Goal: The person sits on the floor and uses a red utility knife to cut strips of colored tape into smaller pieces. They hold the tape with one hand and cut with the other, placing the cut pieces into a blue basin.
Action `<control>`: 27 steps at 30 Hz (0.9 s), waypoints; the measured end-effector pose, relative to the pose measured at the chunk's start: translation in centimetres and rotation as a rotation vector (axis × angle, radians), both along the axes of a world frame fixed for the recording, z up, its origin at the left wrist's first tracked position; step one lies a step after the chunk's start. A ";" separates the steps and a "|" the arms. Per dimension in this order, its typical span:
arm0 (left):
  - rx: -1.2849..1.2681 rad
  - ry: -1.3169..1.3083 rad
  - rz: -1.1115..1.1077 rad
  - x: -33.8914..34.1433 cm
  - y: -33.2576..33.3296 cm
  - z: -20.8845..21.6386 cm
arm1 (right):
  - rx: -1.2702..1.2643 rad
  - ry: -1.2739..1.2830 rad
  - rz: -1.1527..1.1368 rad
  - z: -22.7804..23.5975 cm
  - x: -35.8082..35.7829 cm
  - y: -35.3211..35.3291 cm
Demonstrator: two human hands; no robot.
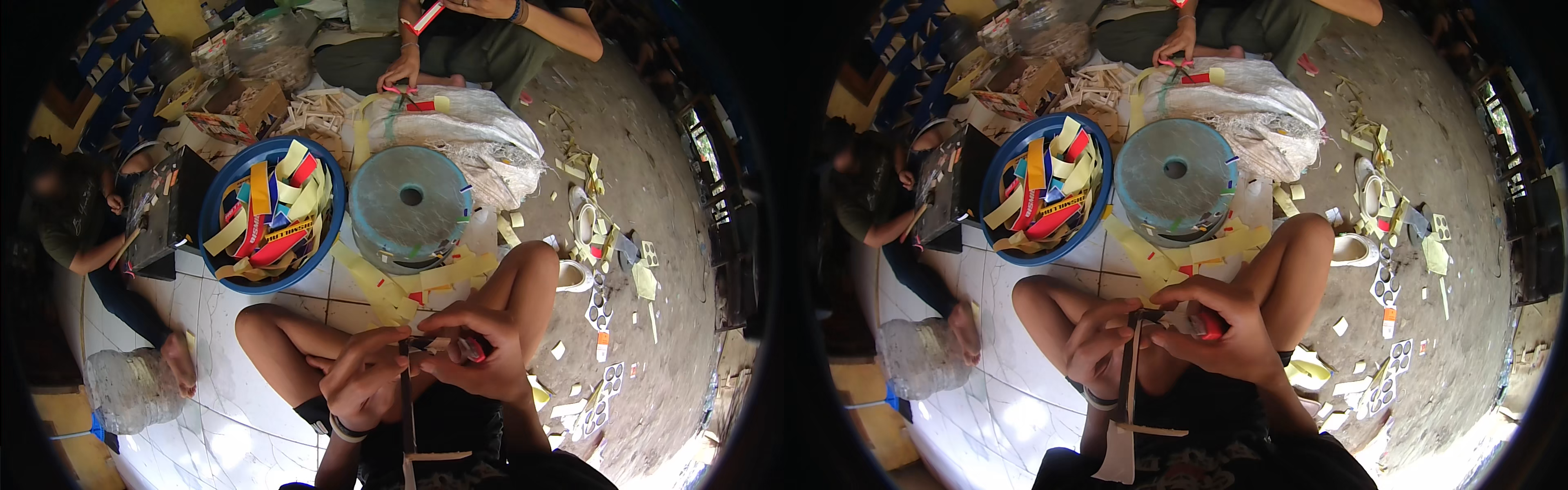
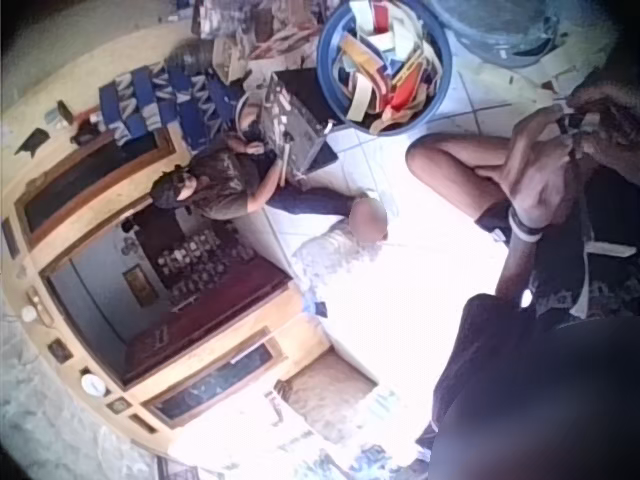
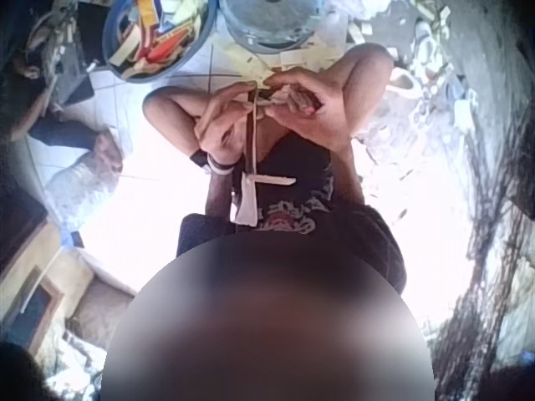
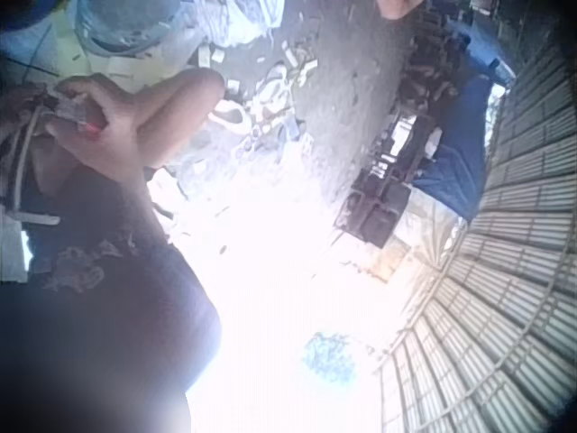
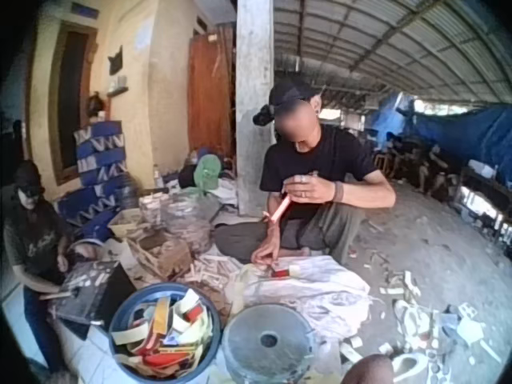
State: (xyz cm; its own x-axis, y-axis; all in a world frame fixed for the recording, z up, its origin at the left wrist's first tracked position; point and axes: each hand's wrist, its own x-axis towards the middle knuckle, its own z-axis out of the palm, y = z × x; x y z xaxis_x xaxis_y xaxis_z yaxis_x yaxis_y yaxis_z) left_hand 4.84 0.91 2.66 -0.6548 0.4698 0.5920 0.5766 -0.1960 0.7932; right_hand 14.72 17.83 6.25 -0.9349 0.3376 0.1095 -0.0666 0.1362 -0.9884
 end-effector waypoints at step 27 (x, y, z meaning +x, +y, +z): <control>-0.018 0.143 -0.038 -0.4 0.3 0.2 | -0.285 -0.060 -0.154 -2.3 0.4 -2.0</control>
State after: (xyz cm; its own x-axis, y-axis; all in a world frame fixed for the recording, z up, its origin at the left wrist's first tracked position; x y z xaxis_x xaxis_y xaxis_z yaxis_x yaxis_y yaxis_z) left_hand 4.49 1.16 2.86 -0.5458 0.5043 0.6691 0.6765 -0.2060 0.7071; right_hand 15.07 15.86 3.97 -0.8725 0.4844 -0.0632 -0.0076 -0.1428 -0.9897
